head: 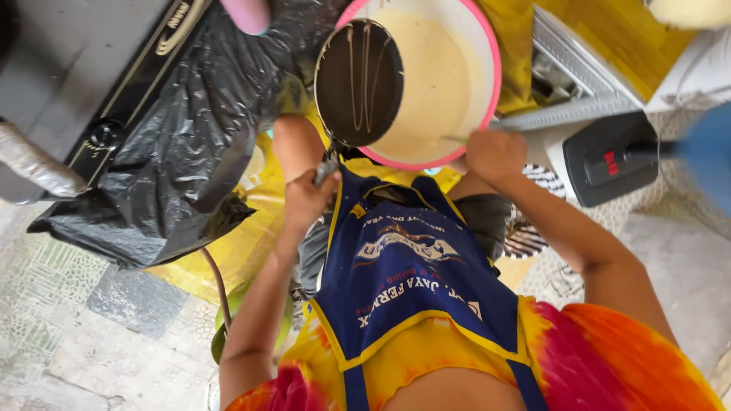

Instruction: Cooking crepes by pouring batter into pans, spreading it, and adding toppings.

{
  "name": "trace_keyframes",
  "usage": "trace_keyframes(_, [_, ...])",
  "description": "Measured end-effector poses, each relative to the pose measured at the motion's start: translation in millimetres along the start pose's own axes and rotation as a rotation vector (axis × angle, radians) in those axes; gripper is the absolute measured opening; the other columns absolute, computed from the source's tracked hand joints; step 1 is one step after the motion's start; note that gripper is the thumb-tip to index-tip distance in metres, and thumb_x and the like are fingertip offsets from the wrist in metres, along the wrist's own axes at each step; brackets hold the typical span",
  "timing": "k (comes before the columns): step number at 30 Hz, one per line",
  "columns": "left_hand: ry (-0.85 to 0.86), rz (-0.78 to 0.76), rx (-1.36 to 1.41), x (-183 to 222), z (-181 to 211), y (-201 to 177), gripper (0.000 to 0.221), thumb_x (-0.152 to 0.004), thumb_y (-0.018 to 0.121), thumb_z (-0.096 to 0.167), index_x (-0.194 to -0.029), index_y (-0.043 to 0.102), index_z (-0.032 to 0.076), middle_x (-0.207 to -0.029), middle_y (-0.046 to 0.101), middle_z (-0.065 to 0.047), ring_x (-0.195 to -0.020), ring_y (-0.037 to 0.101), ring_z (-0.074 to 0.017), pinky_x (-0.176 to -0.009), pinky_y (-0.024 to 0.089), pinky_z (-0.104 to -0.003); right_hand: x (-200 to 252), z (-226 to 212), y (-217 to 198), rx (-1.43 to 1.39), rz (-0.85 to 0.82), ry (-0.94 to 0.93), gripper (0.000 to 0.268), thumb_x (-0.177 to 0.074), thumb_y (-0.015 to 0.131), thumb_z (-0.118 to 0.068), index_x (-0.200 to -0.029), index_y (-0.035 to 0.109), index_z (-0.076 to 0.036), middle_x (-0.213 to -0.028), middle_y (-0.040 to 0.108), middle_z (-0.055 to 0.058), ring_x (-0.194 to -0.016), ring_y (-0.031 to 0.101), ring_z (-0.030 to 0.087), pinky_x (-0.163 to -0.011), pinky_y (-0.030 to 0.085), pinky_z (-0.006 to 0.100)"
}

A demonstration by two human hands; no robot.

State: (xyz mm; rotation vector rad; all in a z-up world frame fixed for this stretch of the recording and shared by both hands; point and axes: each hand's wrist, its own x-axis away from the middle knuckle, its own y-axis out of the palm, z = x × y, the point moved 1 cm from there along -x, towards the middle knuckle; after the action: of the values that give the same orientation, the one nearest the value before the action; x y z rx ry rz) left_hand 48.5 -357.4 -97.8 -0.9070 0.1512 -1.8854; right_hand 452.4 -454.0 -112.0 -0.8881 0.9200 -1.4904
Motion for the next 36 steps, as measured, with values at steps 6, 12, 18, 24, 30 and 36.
trace_keyframes(6, [0.052, -0.023, -0.116, -51, -13, 4, 0.050, -0.087, 0.073, 0.063, -0.078, 0.070, 0.014, -0.049, 0.063, -0.004, -0.057, 0.072, -0.0249, -0.064, 0.057, -0.036, -24, 50, 50, 0.251, 0.329, -0.174, 0.004, -0.078, 0.061, -0.017, -0.077, 0.063, -0.020, -0.072, 0.054, 0.002, -0.064, 0.055, 0.021, -0.051, 0.034, 0.036])
trace_keyframes(12, [0.262, 0.156, -0.412, -62, -7, 0, 0.061, -0.086, 0.068, 0.074, -0.080, 0.068, 0.014, -0.066, 0.067, -0.017, -0.078, 0.071, -0.0432, -0.068, 0.059, -0.052, 12, 115, -79, 0.195, 0.278, -0.085, 0.012, -0.088, 0.067, -0.017, -0.097, 0.074, -0.018, -0.079, 0.053, 0.004, -0.069, 0.058, 0.025, -0.055, 0.040, 0.037])
trace_keyframes(18, [0.578, 0.365, -0.735, -84, 7, -2, 0.057, -0.097, 0.069, 0.065, -0.082, 0.063, 0.010, -0.061, 0.062, -0.011, -0.052, 0.065, -0.0395, -0.043, 0.051, -0.051, 20, 128, -108, -0.219, -0.118, 0.194, 0.056, -0.082, 0.063, -0.030, -0.137, 0.075, -0.035, -0.095, 0.071, 0.006, -0.086, 0.072, 0.038, -0.056, 0.053, 0.049])
trace_keyframes(24, [0.013, -0.239, 0.195, -83, 45, 0, 0.041, -0.093, 0.068, 0.048, -0.078, 0.071, 0.010, -0.052, 0.064, -0.009, -0.036, 0.060, -0.0187, -0.034, 0.052, -0.029, 23, 89, -115, -0.264, 0.261, 0.169, 0.047, -0.079, 0.073, -0.029, -0.126, 0.077, -0.036, -0.090, 0.063, 0.000, -0.080, 0.070, 0.029, -0.065, 0.056, 0.040])
trace_keyframes(30, [-0.038, -0.257, 0.472, -71, 71, -2, 0.047, -0.096, 0.069, 0.048, -0.080, 0.067, 0.004, -0.050, 0.059, -0.008, -0.032, 0.055, -0.0154, -0.026, 0.044, -0.026, 2, 55, -124, 0.005, 0.581, 0.124, 0.058, -0.070, 0.078, -0.026, -0.127, 0.075, -0.038, -0.091, 0.052, -0.009, -0.087, 0.063, 0.012, -0.067, 0.053, 0.024])
trace_keyframes(36, [-0.001, -0.168, 0.581, -66, 73, -21, 0.041, -0.100, 0.066, 0.038, -0.079, 0.065, 0.003, -0.048, 0.055, -0.010, -0.030, 0.052, -0.0170, -0.026, 0.044, -0.029, -25, 57, -129, -0.049, 0.683, 0.160, 0.053, -0.076, 0.079, -0.025, -0.128, 0.075, -0.036, -0.091, 0.054, -0.007, -0.083, 0.063, 0.014, -0.066, 0.054, 0.024])
